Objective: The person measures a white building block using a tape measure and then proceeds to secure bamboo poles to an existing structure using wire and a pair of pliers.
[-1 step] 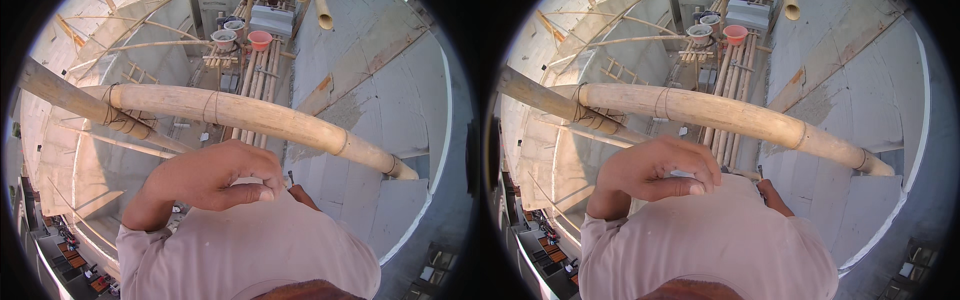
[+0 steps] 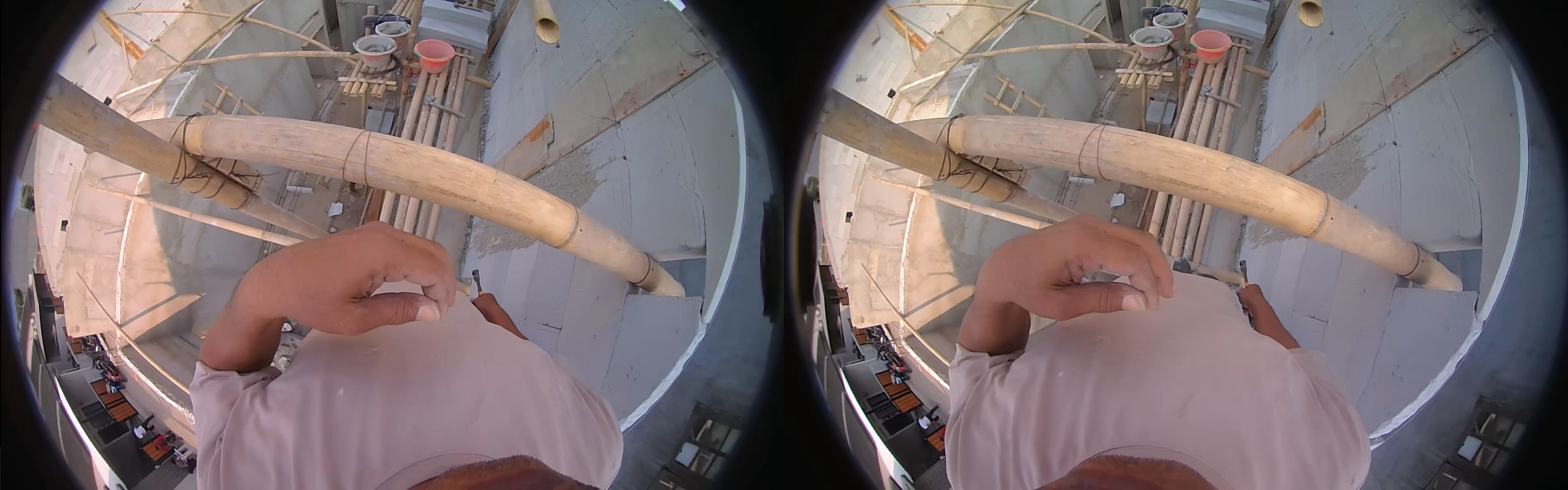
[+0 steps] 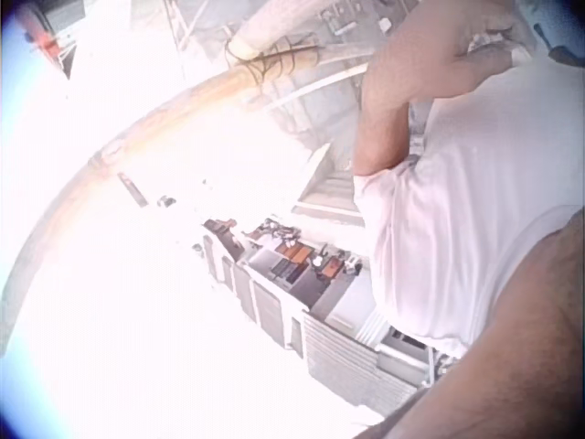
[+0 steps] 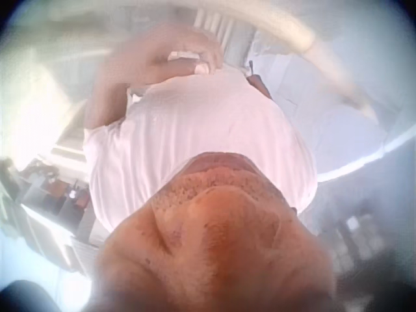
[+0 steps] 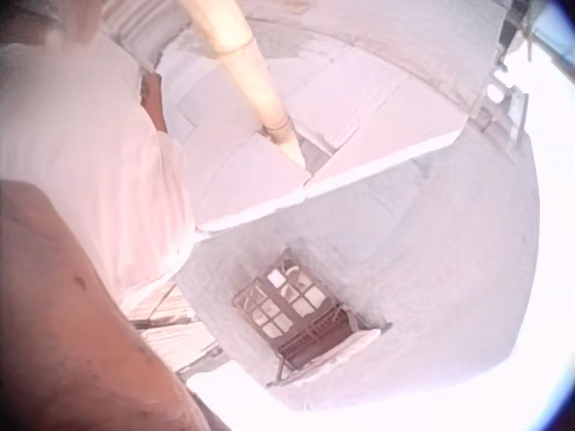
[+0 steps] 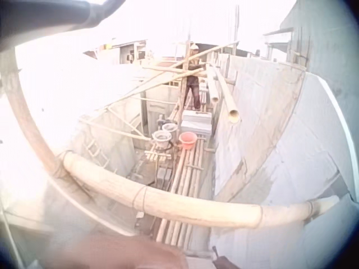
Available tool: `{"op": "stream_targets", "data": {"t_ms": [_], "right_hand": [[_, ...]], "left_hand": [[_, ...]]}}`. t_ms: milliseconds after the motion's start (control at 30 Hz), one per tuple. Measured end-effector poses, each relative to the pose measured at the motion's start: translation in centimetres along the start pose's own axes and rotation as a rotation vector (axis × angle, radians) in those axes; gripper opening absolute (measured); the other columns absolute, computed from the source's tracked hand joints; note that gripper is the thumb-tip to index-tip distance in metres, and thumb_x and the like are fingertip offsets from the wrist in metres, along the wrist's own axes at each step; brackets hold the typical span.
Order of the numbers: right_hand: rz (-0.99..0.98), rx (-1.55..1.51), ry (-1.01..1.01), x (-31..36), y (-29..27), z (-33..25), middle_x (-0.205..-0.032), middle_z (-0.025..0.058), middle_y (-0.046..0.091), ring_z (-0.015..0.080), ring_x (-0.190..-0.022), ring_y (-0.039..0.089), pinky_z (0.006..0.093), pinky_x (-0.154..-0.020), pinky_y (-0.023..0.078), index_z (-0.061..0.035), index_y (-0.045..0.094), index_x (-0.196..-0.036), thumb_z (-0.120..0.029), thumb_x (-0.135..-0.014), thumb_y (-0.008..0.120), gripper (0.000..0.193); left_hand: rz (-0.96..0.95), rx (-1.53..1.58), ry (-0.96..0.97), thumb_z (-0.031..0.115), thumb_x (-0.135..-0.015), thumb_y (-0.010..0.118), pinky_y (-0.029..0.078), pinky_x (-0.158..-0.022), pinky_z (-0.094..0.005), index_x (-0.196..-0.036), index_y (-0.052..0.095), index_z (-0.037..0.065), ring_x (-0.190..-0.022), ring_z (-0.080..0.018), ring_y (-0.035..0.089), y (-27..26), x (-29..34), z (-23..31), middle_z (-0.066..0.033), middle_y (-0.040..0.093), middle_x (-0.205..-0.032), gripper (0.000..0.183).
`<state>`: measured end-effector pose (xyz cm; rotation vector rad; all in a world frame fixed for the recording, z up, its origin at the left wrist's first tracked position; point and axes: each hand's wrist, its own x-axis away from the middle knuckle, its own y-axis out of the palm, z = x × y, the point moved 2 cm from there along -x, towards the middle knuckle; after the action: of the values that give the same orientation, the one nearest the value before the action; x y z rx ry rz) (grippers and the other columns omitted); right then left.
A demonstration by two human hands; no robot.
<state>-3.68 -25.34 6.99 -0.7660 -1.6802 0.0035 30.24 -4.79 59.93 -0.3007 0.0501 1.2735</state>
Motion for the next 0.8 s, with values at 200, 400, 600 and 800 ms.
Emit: {"op": "stream_targets", "data": {"t_ms": [200, 400, 600, 800], "right_hand": [[0.001, 0.401, -0.154, 6.8, -0.8, -3.6, -0.063, 0.0060, 0.050, 0.0202, -0.046, 0.047, 0.0390, -0.041, 0.042, -0.0039, 0.054, -0.093, -0.023, -0.097, 0.057, 0.019], [-0.042, 0.489, -0.284, 3.5, -2.6, -0.9, -0.066, 0.0078, 0.053, 0.0220, -0.048, 0.052, 0.0405, -0.045, 0.051, -0.0052, 0.054, -0.088, -0.014, -0.095, 0.050, 0.012], [-0.044, 0.512, -0.255, 9.2, -1.3, -3.5, -0.064, 0.0073, 0.052, 0.0183, -0.047, 0.049, 0.0346, -0.041, 0.038, -0.0057, 0.054, -0.080, -0.009, -0.094, 0.048, 0.015], [-0.016, 0.683, -0.332, 11.9, 0.1, -4.3, -0.067, 0.0077, 0.055, 0.0182, -0.051, 0.052, 0.0355, -0.042, 0.042, -0.0038, 0.060, -0.087, -0.013, -0.091, 0.058, 0.010]], "left_hand": [[0.666, 0.024, -0.619, 0.021, -0.093, 0.068, 0.048, -0.071, -0.0328, -0.090, 0.065, -0.003, -0.075, -0.0153, 0.058, 1.7, 13.4, -12.6, -0.0070, 0.063, -0.079, 0.024], [1.345, 0.282, -0.993, 0.028, -0.095, 0.065, 0.046, -0.071, -0.0329, -0.097, 0.065, 0.006, -0.083, -0.0138, 0.063, 8.9, 31.1, -33.9, -0.0041, 0.068, -0.087, 0.022], [1.479, 0.791, -1.351, 0.033, -0.098, 0.058, 0.047, -0.074, -0.0429, -0.107, 0.061, 0.009, -0.083, -0.0212, 0.064, 24.9, 41.6, -41.6, -0.0055, 0.068, -0.098, 0.026], [1.504, 0.948, -1.562, 0.034, -0.099, 0.058, 0.047, -0.077, -0.0483, -0.115, 0.062, 0.008, -0.085, -0.0247, 0.065, 35.3, 45.0, -43.2, -0.0101, 0.069, -0.106, 0.031]]}}
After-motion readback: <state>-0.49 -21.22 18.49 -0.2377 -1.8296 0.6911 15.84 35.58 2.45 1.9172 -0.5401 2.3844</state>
